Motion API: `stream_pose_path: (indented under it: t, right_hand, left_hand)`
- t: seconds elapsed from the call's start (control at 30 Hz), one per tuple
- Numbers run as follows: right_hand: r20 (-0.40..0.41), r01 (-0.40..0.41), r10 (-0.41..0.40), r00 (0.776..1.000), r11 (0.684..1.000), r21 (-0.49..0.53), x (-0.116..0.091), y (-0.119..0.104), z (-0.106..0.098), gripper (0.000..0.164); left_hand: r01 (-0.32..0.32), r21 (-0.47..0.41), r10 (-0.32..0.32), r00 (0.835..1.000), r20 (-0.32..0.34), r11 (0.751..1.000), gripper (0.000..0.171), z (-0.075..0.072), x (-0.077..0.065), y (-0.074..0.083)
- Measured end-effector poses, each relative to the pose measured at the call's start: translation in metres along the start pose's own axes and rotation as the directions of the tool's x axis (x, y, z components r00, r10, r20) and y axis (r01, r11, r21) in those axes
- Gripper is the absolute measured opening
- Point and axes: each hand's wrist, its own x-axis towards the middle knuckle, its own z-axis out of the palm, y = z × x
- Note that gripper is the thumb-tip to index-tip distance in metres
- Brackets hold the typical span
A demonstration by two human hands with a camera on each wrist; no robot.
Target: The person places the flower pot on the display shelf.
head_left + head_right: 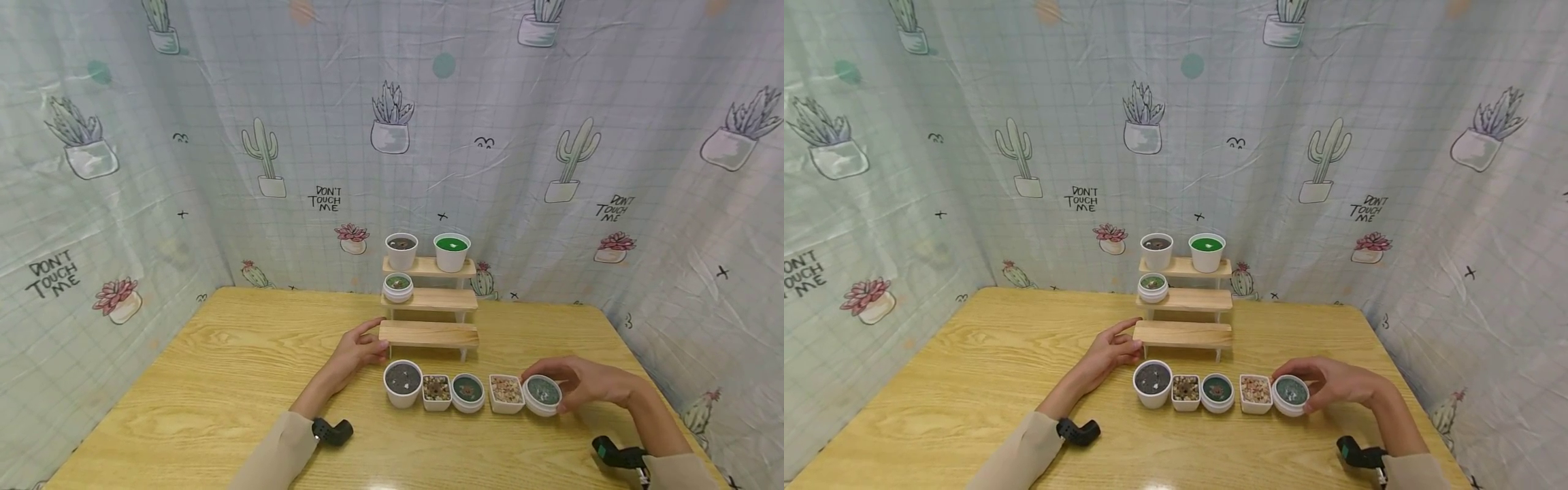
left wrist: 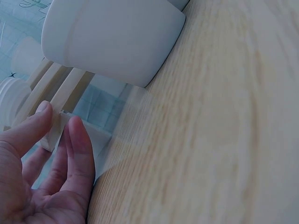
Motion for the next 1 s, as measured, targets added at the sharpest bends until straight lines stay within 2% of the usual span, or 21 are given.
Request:
stream_pose_path:
  t: [0.2,0.43,0.67,0.87,1.0]
  right_hand:
    - [-0.015,0.035,-0.035,0.999,0.999,-0.008,-0.005,-0.010,0.000,0.062]
    - [-0.090,0.062,-0.073,0.993,0.991,-0.115,-0.005,-0.018,0.002,0.058]
    - [-0.127,0.092,-0.110,0.986,0.985,-0.145,-0.001,-0.022,0.006,0.054]
    - [-0.148,0.098,-0.122,0.981,0.982,-0.164,0.004,-0.029,0.010,0.053]
    - [-0.199,0.066,-0.104,0.974,0.979,-0.193,0.006,-0.033,0.013,0.052]
  left_hand:
    - [-0.002,-0.006,0.002,1.000,-0.007,1.000,0.071,0.001,0.000,0.000]
    - [-0.001,0.000,0.001,1.000,0.006,1.000,0.072,0.000,0.000,0.000]
    - [0.002,-0.003,-0.002,1.000,0.005,1.000,0.072,0.000,0.000,0.000]
    - [0.000,0.001,0.000,1.000,0.012,1.000,0.073,-0.002,0.002,-0.003]
    - [0.001,-0.002,-0.001,1.000,0.004,1.000,0.071,-0.002,0.002,-0.003]
